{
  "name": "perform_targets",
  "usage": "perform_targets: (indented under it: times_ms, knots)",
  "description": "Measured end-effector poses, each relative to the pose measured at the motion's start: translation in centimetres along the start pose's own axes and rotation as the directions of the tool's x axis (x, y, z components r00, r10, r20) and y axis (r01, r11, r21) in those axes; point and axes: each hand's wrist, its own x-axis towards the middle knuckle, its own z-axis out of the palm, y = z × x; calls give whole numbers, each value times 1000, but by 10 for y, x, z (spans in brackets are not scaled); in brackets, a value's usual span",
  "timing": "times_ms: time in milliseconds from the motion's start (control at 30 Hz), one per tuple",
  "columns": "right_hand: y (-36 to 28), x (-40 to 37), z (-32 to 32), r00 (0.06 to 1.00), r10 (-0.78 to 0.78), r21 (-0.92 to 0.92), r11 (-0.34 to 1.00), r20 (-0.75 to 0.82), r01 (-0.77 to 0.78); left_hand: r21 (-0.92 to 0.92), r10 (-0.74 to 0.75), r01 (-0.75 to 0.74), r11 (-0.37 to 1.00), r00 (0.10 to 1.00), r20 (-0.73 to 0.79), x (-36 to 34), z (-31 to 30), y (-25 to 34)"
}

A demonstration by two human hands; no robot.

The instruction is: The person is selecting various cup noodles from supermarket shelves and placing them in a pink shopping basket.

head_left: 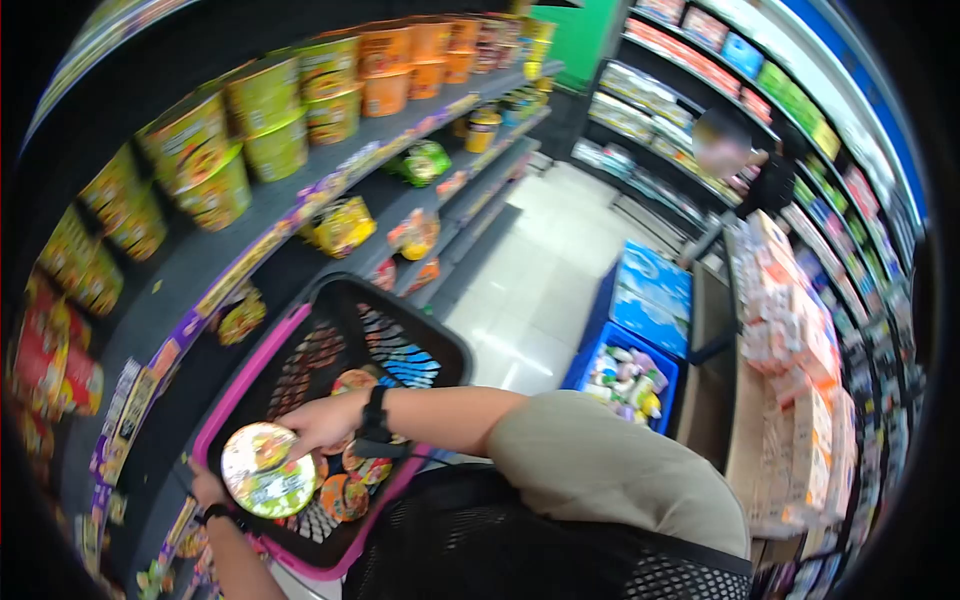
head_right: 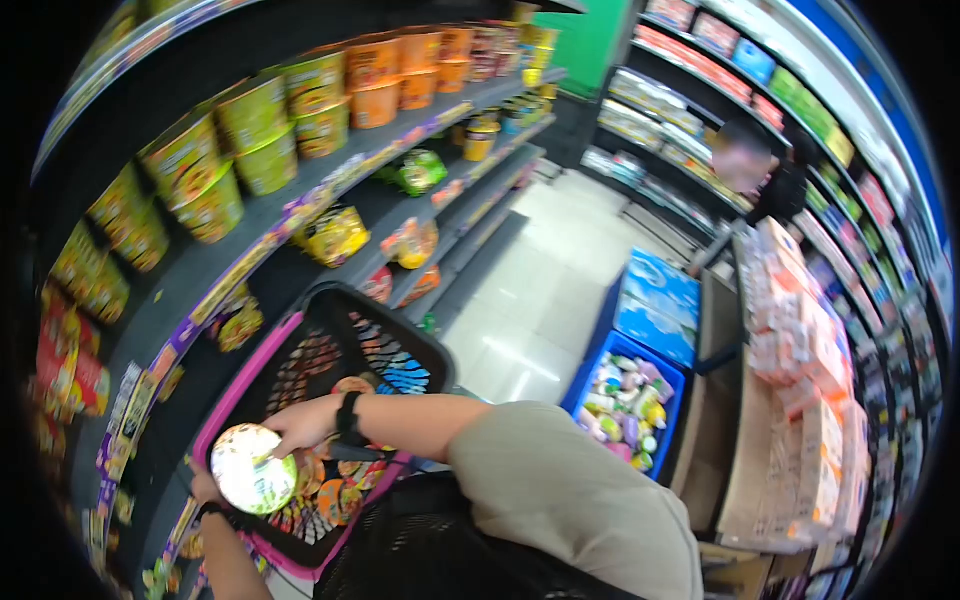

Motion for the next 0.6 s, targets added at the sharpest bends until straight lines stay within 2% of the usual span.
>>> perform_targets:
  times_ms: [33,67,133,333,433,467,500,533,567,600]
  knots:
    - [-7,-5,0,1000,-5,-70,998,2,5,-129,6,-2,992,1000,31,40,11,-37]
    - [-12,-7,2,999,-32,-92,995,-14,31,-148,51,-40,988,996,73,50,10,-51]
    - [-6,-6,3,997,-71,-110,992,-32,67,-156,111,-93,983,987,114,55,8,-47]
    - [-17,-13,13,998,-61,-30,998,-30,60,-116,108,-94,989,987,115,37,15,-30]
    - [-29,-14,14,996,-90,-114,990,-28,86,-115,113,-100,988,987,113,30,21,-24]
    - [-42,-20,15,999,-46,-130,991,-16,44,-111,113,-101,989,987,110,30,24,-24]
    - [-48,-21,18,996,-92,-36,995,-4,92,-100,114,-104,990,988,101,27,24,-24]
    - [-54,-23,18,994,-104,-21,994,11,105,-82,107,-100,992,991,83,27,26,-26]
    - [-61,-22,16,997,-51,4,999,55,51,-60,92,-89,994,993,66,23,27,-26]
    - [-65,-20,19,994,-105,74,992,30,102,-41,72,-71,997,996,43,15,28,-22]
